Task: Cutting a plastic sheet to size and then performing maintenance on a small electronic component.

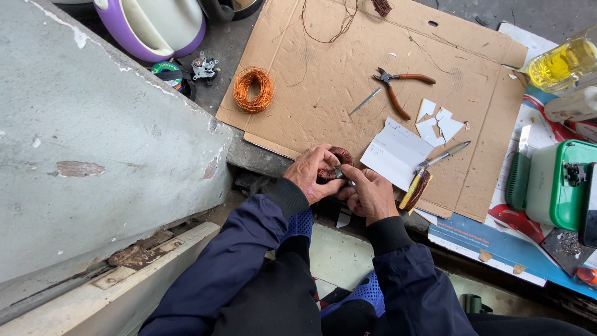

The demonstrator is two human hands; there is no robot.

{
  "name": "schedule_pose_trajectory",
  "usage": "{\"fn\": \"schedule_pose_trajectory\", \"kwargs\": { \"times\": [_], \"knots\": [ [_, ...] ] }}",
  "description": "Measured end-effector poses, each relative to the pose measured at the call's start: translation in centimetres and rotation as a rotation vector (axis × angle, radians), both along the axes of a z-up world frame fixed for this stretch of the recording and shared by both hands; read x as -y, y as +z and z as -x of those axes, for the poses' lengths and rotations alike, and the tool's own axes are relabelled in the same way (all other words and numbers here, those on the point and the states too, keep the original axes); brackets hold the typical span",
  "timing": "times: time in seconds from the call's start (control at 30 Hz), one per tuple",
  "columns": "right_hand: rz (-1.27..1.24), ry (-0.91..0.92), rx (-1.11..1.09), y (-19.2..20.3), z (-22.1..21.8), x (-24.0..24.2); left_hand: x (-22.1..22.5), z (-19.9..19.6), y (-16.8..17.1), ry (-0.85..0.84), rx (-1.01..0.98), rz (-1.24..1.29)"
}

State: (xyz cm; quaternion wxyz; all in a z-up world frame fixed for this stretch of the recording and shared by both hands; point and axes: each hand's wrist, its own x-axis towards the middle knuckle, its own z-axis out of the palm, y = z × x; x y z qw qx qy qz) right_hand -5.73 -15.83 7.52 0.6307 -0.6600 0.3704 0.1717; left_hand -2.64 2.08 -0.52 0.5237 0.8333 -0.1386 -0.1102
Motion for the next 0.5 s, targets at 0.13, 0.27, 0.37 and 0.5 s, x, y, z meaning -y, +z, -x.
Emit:
{"fn": "schedule_pose_trajectory", "kwargs": {
  "times": [0.13, 0.27, 0.37, 0.5],
  "knots": [
    [0.010, 0.004, -0.004, 0.3, -0.2, 0.1, 0.1, 0.1, 0.1, 0.013, -0.035, 0.036],
    [0.024, 0.007, -0.012, 0.4, -0.3, 0.0, 0.2, 0.3, 0.1, 0.036, -0.061, 0.054],
    [0.035, 0.051, 0.031, 0.4, -0.1, 0.0, -0.3, 0.3, 1.8, 0.071, -0.058, 0.063],
    [0.026, 0.100, 0.140, 0.7, 0.2, 0.1, -0.9, -0.5, 2.9, 0.116, -0.131, 0.171]
  ]
}}
